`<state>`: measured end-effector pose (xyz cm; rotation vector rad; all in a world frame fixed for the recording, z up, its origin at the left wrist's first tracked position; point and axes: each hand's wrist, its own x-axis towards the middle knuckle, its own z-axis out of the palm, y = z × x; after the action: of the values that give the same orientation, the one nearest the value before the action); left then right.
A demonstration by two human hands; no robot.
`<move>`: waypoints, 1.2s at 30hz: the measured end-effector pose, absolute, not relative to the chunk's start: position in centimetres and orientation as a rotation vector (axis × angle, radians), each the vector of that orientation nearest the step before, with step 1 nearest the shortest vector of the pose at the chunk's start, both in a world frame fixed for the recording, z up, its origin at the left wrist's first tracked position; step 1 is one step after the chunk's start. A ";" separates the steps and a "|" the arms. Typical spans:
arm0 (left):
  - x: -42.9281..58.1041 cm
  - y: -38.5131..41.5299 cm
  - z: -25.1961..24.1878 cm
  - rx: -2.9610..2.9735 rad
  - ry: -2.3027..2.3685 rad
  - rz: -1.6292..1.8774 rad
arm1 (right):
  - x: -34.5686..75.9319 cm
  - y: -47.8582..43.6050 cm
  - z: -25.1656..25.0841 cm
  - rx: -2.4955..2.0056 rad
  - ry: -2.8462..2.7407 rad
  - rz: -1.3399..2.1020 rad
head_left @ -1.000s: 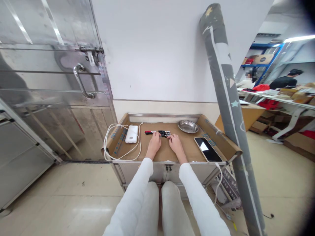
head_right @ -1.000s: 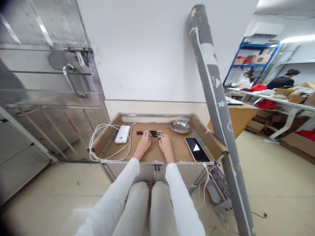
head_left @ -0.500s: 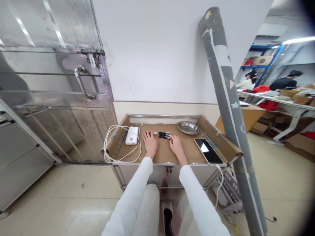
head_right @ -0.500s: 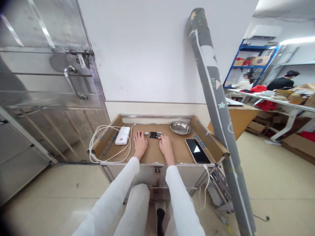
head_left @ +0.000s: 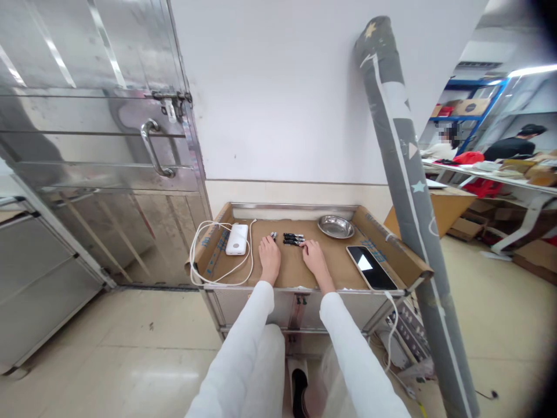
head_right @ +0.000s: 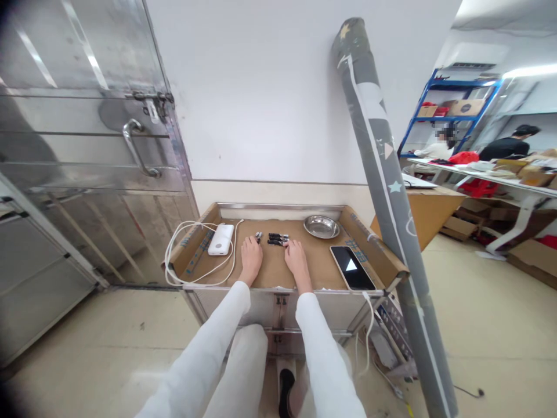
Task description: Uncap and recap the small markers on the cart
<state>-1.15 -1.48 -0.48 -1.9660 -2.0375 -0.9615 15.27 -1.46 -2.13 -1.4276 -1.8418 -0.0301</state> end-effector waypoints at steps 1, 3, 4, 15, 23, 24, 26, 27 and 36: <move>-1.2 -1.4 -0.5 -1.985 -2.022 -0.944 | 15.3 -1.5 -2.1 -1.430 -1.838 -0.026; -1.2 -1.4 -0.5 -2.000 -1.998 -0.916 | 15.2 -1.5 -2.1 -1.432 -1.831 -0.022; -1.3 -1.3 -0.6 -2.004 -1.990 -0.912 | 15.2 -1.5 -2.0 -1.429 -1.829 -0.024; -1.3 -1.4 0.0 -2.450 -1.502 -1.189 | 14.4 -2.8 0.1 -1.233 -1.847 0.073; -1.2 -1.5 0.2 -2.593 -1.371 -1.432 | 14.5 -2.3 -0.4 -1.190 -1.842 0.166; -1.1 -1.4 0.1 -2.611 -1.365 -1.480 | 14.5 -2.2 -0.6 -1.183 -1.832 0.183; -1.1 -1.2 -0.2 -2.632 -1.348 -1.566 | 14.6 -2.0 -0.8 -1.167 -1.817 0.215; -1.0 -1.1 -0.2 -2.636 -1.336 -1.600 | 14.6 -1.9 -0.9 -1.159 -1.812 0.228; -1.1 -1.0 -0.2 -2.665 -1.221 -1.806 | 14.9 -1.6 -1.6 -1.135 -1.782 0.371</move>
<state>-1.09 -1.02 -0.24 -2.6649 -1.2215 -1.8064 14.89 -1.57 -1.64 -1.1347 -1.7824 0.3714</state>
